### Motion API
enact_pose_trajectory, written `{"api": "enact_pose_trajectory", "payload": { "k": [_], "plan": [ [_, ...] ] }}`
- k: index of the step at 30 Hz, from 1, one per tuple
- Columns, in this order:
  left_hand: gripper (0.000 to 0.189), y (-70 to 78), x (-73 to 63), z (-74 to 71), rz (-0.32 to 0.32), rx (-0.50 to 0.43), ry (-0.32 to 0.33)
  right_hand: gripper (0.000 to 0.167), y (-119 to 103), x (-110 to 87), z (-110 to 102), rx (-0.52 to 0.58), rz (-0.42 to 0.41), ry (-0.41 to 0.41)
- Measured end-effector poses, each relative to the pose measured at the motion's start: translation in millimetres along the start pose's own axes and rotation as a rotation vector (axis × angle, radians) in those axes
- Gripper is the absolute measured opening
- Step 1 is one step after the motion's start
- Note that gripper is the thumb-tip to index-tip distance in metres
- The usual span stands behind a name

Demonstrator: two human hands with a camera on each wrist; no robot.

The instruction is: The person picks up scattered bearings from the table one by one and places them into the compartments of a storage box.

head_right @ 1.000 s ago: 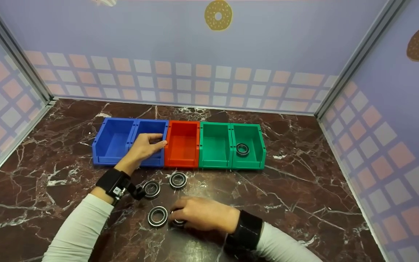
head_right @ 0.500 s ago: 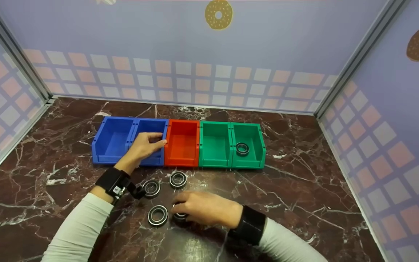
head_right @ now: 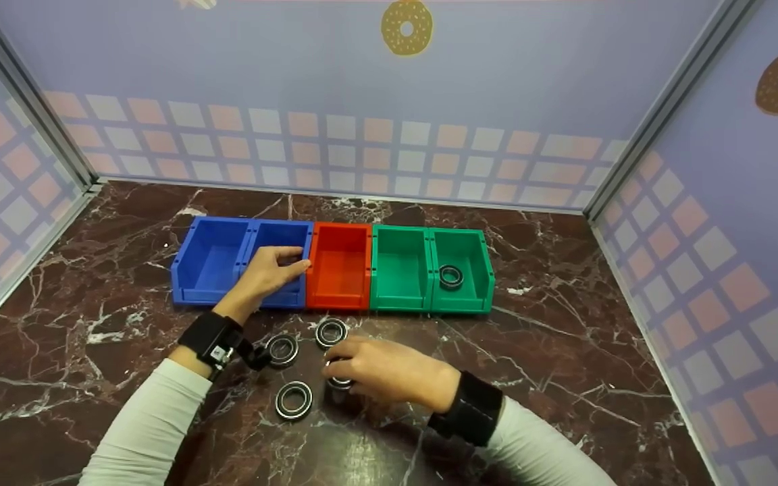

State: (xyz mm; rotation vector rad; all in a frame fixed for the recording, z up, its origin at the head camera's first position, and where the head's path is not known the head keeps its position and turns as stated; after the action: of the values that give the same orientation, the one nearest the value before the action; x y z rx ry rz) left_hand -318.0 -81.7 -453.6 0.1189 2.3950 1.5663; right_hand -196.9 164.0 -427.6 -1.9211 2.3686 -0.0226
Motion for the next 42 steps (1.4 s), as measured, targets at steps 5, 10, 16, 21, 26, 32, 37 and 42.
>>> {"api": "enact_pose_trajectory", "payload": {
  "k": [5, 10, 16, 21, 26, 32, 37, 42],
  "plan": [
    [0.05, 0.2, -0.4, -0.3, 0.006, 0.004, 0.002, 0.047, 5.5, -0.2, -0.4, -0.006, -0.018, 0.023],
    [0.048, -0.2, 0.4, -0.4, 0.031, 0.04, 0.015, 0.048, 10.6, -2.1, -4.1, -0.025, -0.01, 0.034],
    [0.047, -1.6, 1.0, -0.6, 0.04, 0.055, 0.023, 0.043, 14.1, -3.1, -10.5, -0.022, 0.025, 0.028],
    [0.049, -1.1, 0.1, -0.6, 0.021, 0.032, 0.009, 0.04, 16.8, -4.9, -12.0, -0.014, 0.034, 0.033],
    [0.049, -0.1, 0.1, -0.1, 0.019, 0.008, 0.008, 0.038, 21.9, -5.0, -13.9, -0.024, 0.042, 0.048],
    [0.05, -0.6, 0.5, 0.4, 0.026, 0.001, 0.01, 0.04, 30.4, -7.9, -20.7, 0.007, 0.08, 0.047],
    [0.05, -0.9, 0.2, 0.4, 0.032, 0.01, 0.012, 0.043, 39.0, -9.8, -26.3, 0.011, 0.095, 0.049],
    [0.049, -0.8, 0.8, 0.0, 0.041, 0.017, 0.019, 0.048, 46.8, -13.3, -30.0, 0.036, 0.137, 0.04]
  ]
}}
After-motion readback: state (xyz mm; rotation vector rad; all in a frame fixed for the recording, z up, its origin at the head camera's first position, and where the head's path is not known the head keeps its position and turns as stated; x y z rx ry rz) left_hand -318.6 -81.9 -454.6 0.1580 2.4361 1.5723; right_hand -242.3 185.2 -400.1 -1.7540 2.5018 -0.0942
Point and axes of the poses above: each hand's wrist, its own x-axis towards the middle knuckle, its own z-axis out of the palm, y = z × x, the point moved 1 cm from there along x, towards the middle knuckle, and after that the axes turned 13 degrees about -y, right-handed, at the moved point
